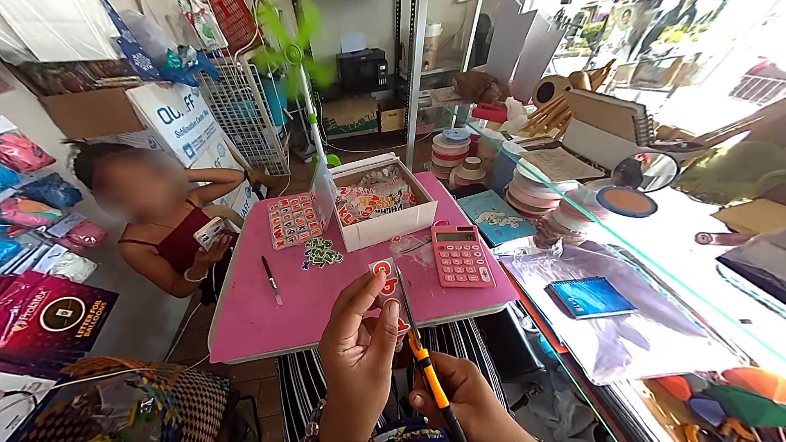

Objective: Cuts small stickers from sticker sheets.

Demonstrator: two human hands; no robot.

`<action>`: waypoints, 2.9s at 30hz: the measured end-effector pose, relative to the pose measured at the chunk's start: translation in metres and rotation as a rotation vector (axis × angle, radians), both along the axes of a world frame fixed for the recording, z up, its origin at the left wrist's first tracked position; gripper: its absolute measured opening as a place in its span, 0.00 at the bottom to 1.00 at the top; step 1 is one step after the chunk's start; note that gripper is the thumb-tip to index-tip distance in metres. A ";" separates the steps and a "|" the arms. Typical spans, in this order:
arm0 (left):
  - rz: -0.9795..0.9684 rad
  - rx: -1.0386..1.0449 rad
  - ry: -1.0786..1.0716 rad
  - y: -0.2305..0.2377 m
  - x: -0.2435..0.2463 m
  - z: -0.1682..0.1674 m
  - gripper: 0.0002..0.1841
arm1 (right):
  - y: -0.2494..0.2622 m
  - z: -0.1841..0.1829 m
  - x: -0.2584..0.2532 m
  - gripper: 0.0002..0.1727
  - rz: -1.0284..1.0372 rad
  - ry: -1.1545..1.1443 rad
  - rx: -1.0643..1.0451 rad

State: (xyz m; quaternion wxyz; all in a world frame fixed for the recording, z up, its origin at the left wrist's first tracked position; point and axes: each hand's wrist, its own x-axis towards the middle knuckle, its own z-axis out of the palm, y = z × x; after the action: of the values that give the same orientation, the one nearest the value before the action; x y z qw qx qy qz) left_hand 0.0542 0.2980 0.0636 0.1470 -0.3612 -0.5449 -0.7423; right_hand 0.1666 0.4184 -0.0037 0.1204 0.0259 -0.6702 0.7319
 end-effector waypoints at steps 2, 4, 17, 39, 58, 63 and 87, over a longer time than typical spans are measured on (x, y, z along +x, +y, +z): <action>-0.002 0.000 0.003 0.000 0.000 0.000 0.17 | 0.000 -0.001 0.000 0.12 0.001 0.001 0.003; -0.004 -0.002 0.002 -0.001 0.000 0.000 0.17 | 0.000 -0.001 0.000 0.12 -0.006 -0.002 0.004; -0.033 -0.026 0.001 -0.001 0.004 -0.001 0.17 | 0.004 -0.003 0.002 0.14 0.007 0.011 -0.002; -0.031 -0.035 -0.009 -0.003 0.004 -0.004 0.17 | 0.002 -0.001 0.002 0.12 -0.058 -0.014 -0.030; -0.472 -0.552 -0.125 -0.010 0.012 -0.008 0.16 | 0.016 0.005 0.009 0.18 -0.362 0.185 -0.071; -0.533 -0.633 -0.105 -0.005 0.018 -0.010 0.20 | 0.015 0.017 0.004 0.11 -0.363 0.240 -0.102; -0.619 -0.215 -0.345 -0.042 -0.051 -0.016 0.35 | 0.049 0.086 -0.116 0.13 -0.224 0.110 0.092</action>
State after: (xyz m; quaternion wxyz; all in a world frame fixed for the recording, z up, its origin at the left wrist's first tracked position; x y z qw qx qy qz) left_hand 0.0029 0.2559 0.0479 -0.2174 -0.3921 -0.5015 -0.7400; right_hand 0.0503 0.4674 0.0819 0.2368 -0.0037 -0.6940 0.6799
